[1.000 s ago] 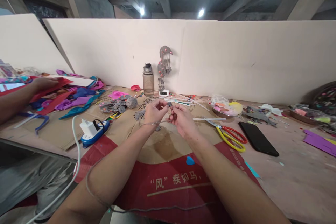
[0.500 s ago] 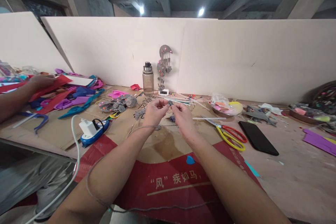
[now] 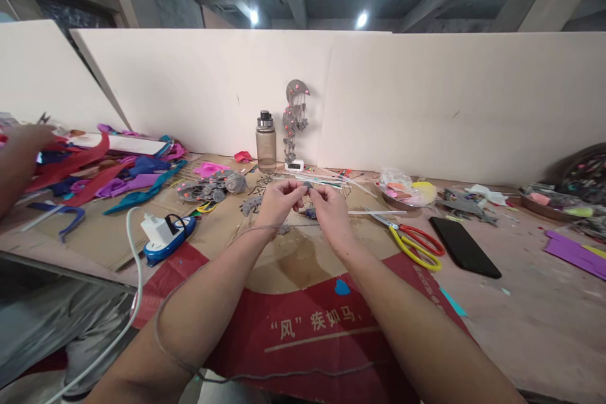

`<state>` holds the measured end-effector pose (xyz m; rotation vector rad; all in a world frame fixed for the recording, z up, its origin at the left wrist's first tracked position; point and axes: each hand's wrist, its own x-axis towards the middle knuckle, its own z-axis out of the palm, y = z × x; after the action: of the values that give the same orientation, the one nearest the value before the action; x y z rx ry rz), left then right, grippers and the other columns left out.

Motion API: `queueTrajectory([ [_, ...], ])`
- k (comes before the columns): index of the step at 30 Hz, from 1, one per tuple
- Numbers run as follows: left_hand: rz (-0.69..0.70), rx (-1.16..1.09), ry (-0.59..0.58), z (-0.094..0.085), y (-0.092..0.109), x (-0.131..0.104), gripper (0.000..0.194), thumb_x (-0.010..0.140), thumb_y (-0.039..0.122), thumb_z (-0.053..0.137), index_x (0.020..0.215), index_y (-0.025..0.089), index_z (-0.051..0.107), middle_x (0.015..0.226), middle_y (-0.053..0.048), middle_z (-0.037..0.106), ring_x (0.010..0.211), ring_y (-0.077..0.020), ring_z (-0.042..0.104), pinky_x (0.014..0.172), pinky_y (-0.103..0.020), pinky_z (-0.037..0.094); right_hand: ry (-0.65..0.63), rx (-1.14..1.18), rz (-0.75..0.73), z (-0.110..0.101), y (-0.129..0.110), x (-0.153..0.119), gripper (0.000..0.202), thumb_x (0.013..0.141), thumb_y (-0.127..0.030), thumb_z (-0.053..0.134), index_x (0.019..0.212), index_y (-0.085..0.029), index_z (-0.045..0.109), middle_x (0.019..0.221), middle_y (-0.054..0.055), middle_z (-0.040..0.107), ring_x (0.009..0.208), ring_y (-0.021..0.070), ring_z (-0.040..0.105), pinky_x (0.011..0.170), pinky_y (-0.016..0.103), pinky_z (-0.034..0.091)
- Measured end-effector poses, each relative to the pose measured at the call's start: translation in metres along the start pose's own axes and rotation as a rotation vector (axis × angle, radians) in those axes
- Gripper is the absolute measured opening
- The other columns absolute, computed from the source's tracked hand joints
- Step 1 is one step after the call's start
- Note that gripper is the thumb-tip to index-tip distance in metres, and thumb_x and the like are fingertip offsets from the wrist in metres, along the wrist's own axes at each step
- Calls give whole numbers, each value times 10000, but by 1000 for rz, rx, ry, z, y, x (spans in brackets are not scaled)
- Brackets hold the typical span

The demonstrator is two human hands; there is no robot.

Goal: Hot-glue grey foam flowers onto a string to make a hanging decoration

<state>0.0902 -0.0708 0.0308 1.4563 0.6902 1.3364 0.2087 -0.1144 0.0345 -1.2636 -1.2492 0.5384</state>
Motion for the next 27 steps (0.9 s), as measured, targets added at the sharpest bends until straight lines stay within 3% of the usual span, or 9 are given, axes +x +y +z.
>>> queueTrajectory([
  [23, 1, 31, 30, 0, 1, 2, 160, 697, 291, 666, 672, 156, 583, 476, 22, 568, 420, -69, 472, 439, -194, 375, 21, -99, -47, -2, -6, -2, 197, 802, -372, 563, 699, -205, 552, 651, -19, 559, 602, 137, 450, 582, 278, 321],
  [27, -11, 13, 42, 1, 3, 1, 150, 683, 284, 659, 657, 158, 582, 470, 25, 556, 424, -69, 469, 438, -193, 366, 22, -84, -35, -2, -5, -2, 171, 793, -383, 572, 767, -214, 583, 567, -48, 490, 523, 124, 401, 517, 270, 281],
])
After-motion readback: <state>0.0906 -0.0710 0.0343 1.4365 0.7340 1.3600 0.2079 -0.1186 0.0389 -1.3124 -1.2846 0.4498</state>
